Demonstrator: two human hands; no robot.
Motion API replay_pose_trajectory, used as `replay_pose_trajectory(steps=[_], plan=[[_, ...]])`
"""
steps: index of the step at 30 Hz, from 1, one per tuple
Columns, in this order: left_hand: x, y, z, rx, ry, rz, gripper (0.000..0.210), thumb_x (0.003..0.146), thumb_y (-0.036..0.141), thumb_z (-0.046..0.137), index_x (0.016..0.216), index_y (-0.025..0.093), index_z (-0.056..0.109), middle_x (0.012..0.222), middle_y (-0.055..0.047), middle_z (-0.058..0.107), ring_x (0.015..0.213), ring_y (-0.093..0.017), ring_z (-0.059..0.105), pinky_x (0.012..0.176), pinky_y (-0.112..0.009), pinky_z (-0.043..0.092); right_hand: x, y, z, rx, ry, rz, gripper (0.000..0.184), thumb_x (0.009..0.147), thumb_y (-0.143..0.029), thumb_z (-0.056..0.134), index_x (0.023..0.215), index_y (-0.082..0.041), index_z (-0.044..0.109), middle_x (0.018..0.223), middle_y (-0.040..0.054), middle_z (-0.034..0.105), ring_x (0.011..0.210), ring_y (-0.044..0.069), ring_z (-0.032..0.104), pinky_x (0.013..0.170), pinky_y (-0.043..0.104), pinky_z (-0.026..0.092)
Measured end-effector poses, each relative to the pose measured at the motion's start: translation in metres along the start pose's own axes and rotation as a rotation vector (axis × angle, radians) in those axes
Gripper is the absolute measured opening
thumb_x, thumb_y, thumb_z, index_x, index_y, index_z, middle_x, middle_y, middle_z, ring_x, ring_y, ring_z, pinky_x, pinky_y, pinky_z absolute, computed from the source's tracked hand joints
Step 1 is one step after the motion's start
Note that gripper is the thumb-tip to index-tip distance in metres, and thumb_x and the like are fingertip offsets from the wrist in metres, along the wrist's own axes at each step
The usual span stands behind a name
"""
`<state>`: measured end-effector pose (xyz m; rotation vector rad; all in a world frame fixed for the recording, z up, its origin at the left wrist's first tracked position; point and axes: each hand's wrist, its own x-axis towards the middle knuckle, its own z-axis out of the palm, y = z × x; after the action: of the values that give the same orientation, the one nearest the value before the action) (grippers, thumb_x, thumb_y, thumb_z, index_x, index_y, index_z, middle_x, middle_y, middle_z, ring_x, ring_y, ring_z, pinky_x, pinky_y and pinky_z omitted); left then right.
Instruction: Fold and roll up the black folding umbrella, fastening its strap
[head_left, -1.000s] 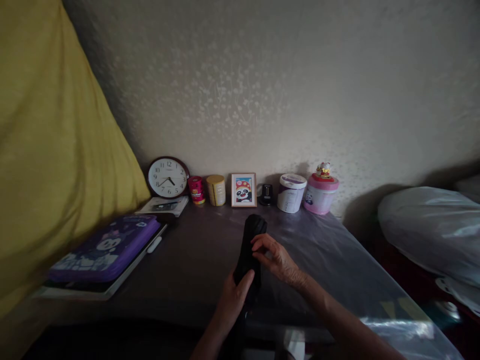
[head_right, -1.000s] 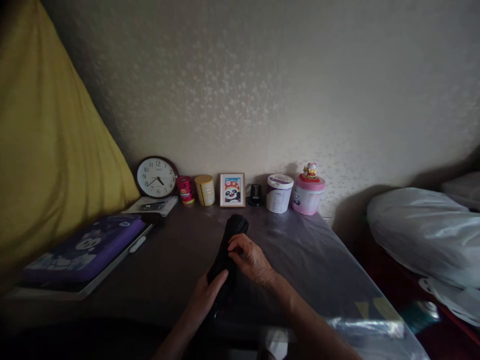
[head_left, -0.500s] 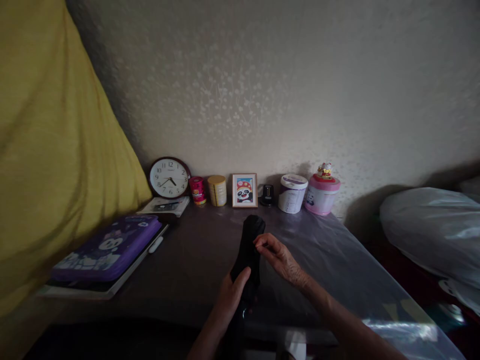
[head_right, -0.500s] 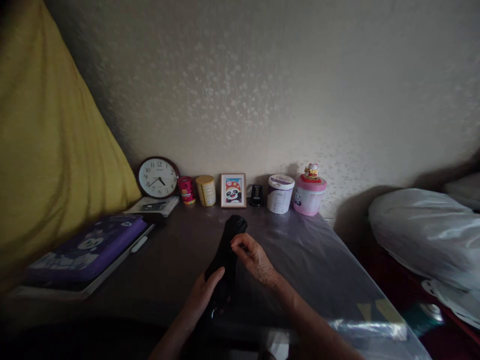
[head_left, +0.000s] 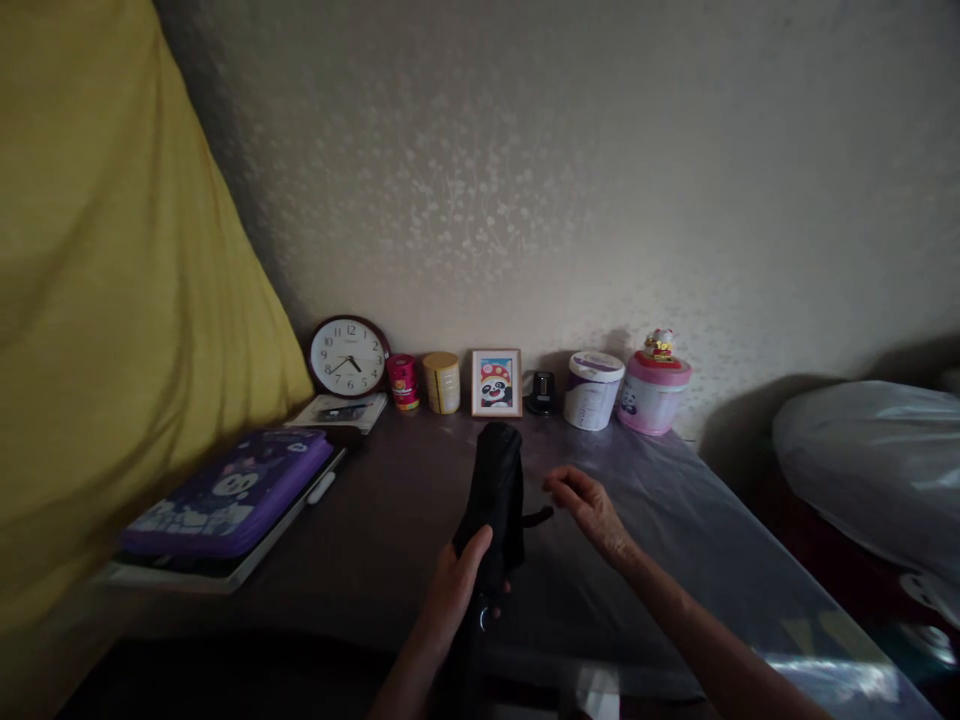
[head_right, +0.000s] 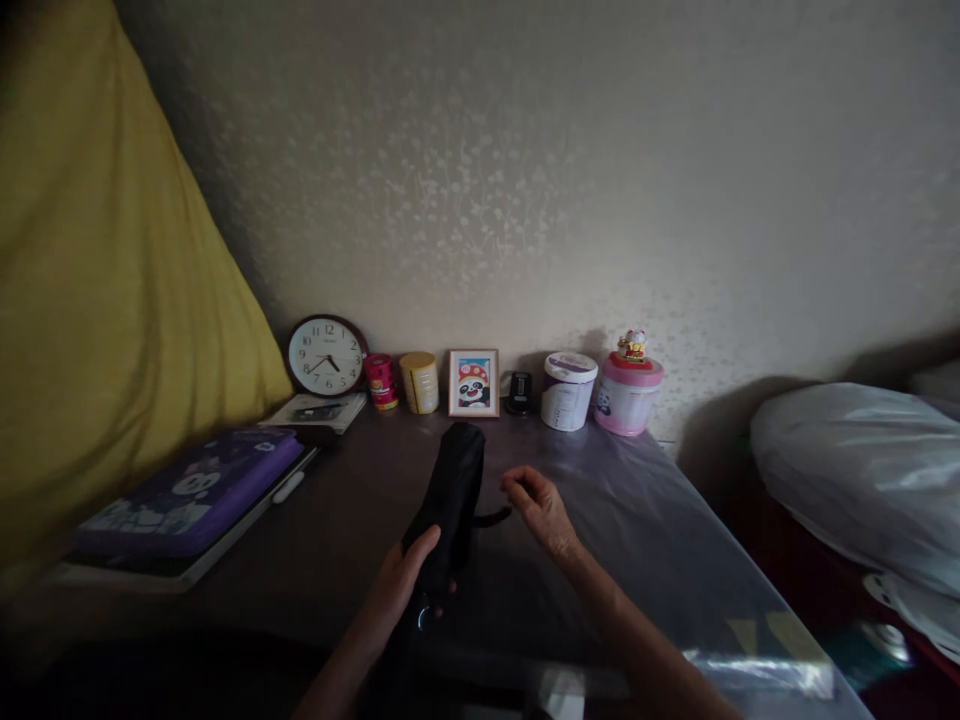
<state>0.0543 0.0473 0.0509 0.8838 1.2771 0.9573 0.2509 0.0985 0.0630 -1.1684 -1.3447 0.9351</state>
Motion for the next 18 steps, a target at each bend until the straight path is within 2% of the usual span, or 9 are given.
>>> replay_pose_trajectory(steps=[3,6,10,12,14,16,18], plan=[[0.0,-0.001,0.002,0.013,0.003,0.003,0.054,0.068,0.06,0.057,0.096,0.014,0.057,0.048,0.001,0.061,0.04,-0.015,0.057,0.038,-0.023,0.043,0.0,-0.003,0.005,0.062,0.001,-0.004,0.026,0.073,-0.042,0.061,0.079,-0.017,0.063,0.07,-0.0001,0.06,0.064,0.012,0.052,0.064,0.026,0.042],[-0.002,-0.001,0.003,0.025,0.0,-0.003,0.054,0.068,0.06,0.057,0.096,0.013,0.057,0.047,0.001,0.06,0.039,-0.015,0.056,0.038,-0.024,0.042,-0.002,0.0,0.011,0.033,-0.123,-0.002,0.027,0.074,-0.042,0.06,0.082,-0.017,0.067,0.071,0.0007,0.064,0.064,0.012,0.055,0.062,0.025,0.044],[-0.004,0.0,0.002,0.032,-0.018,-0.033,0.056,0.068,0.063,0.055,0.094,0.014,0.056,0.047,0.001,0.061,0.037,-0.015,0.055,0.038,-0.024,0.041,-0.003,0.011,0.015,-0.113,-0.238,0.137,0.019,0.072,-0.033,0.06,0.078,-0.018,0.069,0.069,-0.0002,0.066,0.055,0.011,0.056,0.051,0.023,0.044],[-0.005,0.001,0.0,0.031,-0.037,-0.05,0.057,0.066,0.065,0.055,0.091,0.014,0.056,0.048,0.001,0.061,0.035,-0.014,0.054,0.038,-0.024,0.04,-0.003,0.012,0.013,-0.165,-0.249,0.25,0.015,0.071,-0.029,0.059,0.076,-0.018,0.069,0.067,-0.0006,0.066,0.046,0.009,0.053,0.042,0.02,0.039],[-0.005,0.002,0.0,0.028,-0.057,-0.058,0.059,0.064,0.068,0.054,0.088,0.014,0.056,0.048,0.0,0.061,0.035,-0.014,0.053,0.038,-0.024,0.039,-0.003,0.009,0.012,-0.123,-0.233,0.344,0.017,0.072,-0.029,0.058,0.081,-0.018,0.068,0.072,0.0011,0.069,0.041,0.007,0.051,0.037,0.019,0.035],[-0.004,0.002,-0.001,0.03,-0.087,-0.065,0.061,0.063,0.071,0.052,0.086,0.014,0.056,0.048,-0.001,0.062,0.035,-0.014,0.053,0.038,-0.023,0.038,-0.003,0.003,0.01,-0.017,-0.2,0.387,0.022,0.074,-0.033,0.059,0.088,-0.018,0.067,0.082,0.0046,0.07,0.047,0.009,0.056,0.037,0.018,0.034],[-0.003,0.0,0.0,0.038,-0.127,-0.07,0.063,0.062,0.073,0.051,0.084,0.014,0.056,0.048,-0.003,0.063,0.035,-0.014,0.053,0.038,-0.023,0.038,-0.004,-0.002,0.009,0.067,-0.183,0.394,0.027,0.075,-0.038,0.061,0.091,-0.017,0.065,0.088,0.0074,0.069,0.062,0.013,0.062,0.039,0.017,0.035]])
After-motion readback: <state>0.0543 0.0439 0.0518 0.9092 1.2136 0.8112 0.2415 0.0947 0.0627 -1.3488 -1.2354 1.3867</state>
